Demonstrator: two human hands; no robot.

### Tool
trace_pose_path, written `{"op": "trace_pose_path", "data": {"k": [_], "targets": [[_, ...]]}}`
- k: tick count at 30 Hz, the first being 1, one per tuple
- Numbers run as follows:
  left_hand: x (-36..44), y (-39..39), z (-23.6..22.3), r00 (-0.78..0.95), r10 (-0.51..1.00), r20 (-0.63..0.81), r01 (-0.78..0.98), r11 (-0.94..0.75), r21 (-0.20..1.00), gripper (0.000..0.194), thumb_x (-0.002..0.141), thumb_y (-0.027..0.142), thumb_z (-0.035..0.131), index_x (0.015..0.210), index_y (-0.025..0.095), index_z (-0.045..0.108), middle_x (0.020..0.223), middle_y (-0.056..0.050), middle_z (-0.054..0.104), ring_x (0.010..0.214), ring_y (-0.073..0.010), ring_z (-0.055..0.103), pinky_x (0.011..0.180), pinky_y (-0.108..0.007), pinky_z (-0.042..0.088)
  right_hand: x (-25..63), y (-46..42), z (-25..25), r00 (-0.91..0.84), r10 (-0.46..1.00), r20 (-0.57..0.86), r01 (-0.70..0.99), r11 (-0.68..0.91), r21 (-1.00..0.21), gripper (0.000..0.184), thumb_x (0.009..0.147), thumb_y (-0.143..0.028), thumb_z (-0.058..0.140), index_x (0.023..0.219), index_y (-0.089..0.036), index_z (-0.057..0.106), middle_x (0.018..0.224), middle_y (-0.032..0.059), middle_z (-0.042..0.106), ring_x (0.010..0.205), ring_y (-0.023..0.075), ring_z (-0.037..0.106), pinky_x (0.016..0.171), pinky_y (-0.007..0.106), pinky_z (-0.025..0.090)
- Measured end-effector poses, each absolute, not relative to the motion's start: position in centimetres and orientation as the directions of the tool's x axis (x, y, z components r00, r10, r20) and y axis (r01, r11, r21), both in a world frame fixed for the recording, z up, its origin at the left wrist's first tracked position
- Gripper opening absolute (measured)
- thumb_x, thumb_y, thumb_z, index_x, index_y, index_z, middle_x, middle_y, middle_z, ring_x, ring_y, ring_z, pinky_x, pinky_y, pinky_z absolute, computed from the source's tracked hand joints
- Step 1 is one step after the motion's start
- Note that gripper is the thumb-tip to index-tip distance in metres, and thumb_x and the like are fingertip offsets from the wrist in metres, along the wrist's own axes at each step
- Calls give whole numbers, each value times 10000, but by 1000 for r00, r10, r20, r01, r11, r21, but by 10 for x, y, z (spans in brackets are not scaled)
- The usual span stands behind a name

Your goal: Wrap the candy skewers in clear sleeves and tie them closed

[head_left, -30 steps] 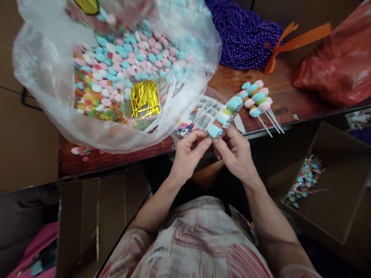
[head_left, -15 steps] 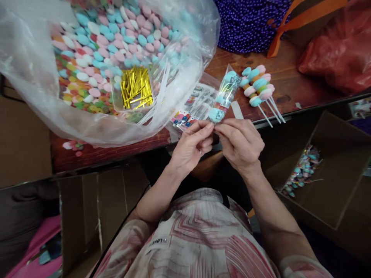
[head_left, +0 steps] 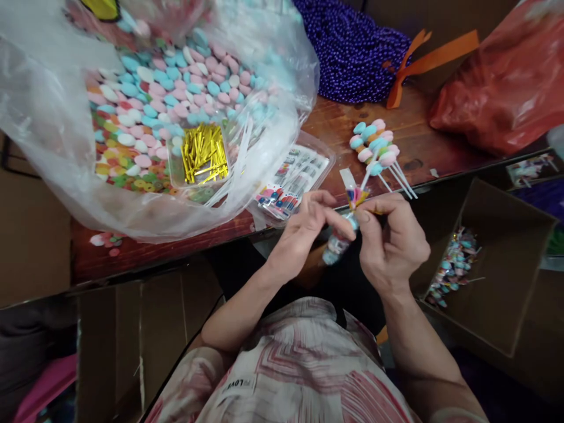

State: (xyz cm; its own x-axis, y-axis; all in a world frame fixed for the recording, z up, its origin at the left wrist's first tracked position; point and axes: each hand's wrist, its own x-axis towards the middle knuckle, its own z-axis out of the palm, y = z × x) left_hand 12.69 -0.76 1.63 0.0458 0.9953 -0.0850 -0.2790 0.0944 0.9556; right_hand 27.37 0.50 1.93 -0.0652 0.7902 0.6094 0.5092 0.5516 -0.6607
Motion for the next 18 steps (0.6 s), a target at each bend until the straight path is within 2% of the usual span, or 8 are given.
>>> {"op": "trace_pose_path", "data": {"k": [3, 6, 9, 12, 14, 16, 18], "targets": [[132, -12, 12, 121, 988, -99, -205, 123, 971, 683, 939, 718, 384, 602, 203, 681, 836, -68, 628, 883, -195, 581, 889, -353, 474, 276, -3, 16, -38, 799, 600, 466, 546, -696, 89, 902, -116, 628, 906, -201, 655, 808, 5, 666, 735, 149, 616, 687, 314, 485], [139, -12, 10, 141, 983, -118, -142, 138, 980, 608, 893, 703, 519, 595, 191, 655, 731, -33, 545, 756, -161, 524, 761, -330, 457, 280, -16, 11, 36, 830, 557, 390, 502, -772, 133, 893, -86, 639, 927, -205, 689, 819, 3, 679, 742, 140, 623, 685, 300, 497], [152, -14, 9, 211, 975, -77, -174, 115, 978, 474, 876, 594, 646, 654, 181, 713, 813, -49, 628, 854, -172, 580, 815, -325, 476, 289, -31, 10, 118, 881, 459, 354, 395, -848, 140, 914, -115, 632, 930, -214, 731, 836, 7, 695, 764, 139, 640, 695, 293, 508], [172, -17, 3, 143, 989, -48, -266, 85, 960, 275, 865, 449, 726, 816, 184, 780, 973, -70, 690, 937, -186, 634, 830, -319, 506, 298, -48, 8, 192, 940, 283, 333, 209, -920, 140, 938, -209, 630, 977, -220, 764, 810, 8, 700, 696, 131, 628, 629, 275, 500], [182, -15, -1, 110, 994, 23, -212, 0, 977, 229, 862, 399, 739, 828, 178, 784, 942, -68, 688, 896, -176, 649, 800, -306, 513, 302, -58, 2, 217, 966, 140, 298, 71, -952, 126, 919, -275, 671, 962, -208, 769, 724, -8, 669, 607, 111, 580, 561, 252, 464], [180, -7, -3, 182, 973, 143, -93, -128, 987, 224, 886, 363, 715, 780, 175, 775, 881, -65, 691, 843, -165, 653, 786, -298, 514, 310, -63, -8, 277, 960, 29, 208, -31, -978, 142, 884, -327, 719, 898, -190, 756, 650, -24, 619, 559, 93, 531, 516, 234, 416], [162, 7, -4, 248, 936, 249, 30, -264, 964, 216, 919, 320, 670, 786, 187, 776, 880, -69, 713, 844, -170, 663, 810, -305, 516, 331, -60, -26, 413, 910, -22, 57, -50, -997, 185, 854, -369, 747, 843, -186, 726, 637, -29, 591, 552, 86, 506, 501, 231, 380]]}}
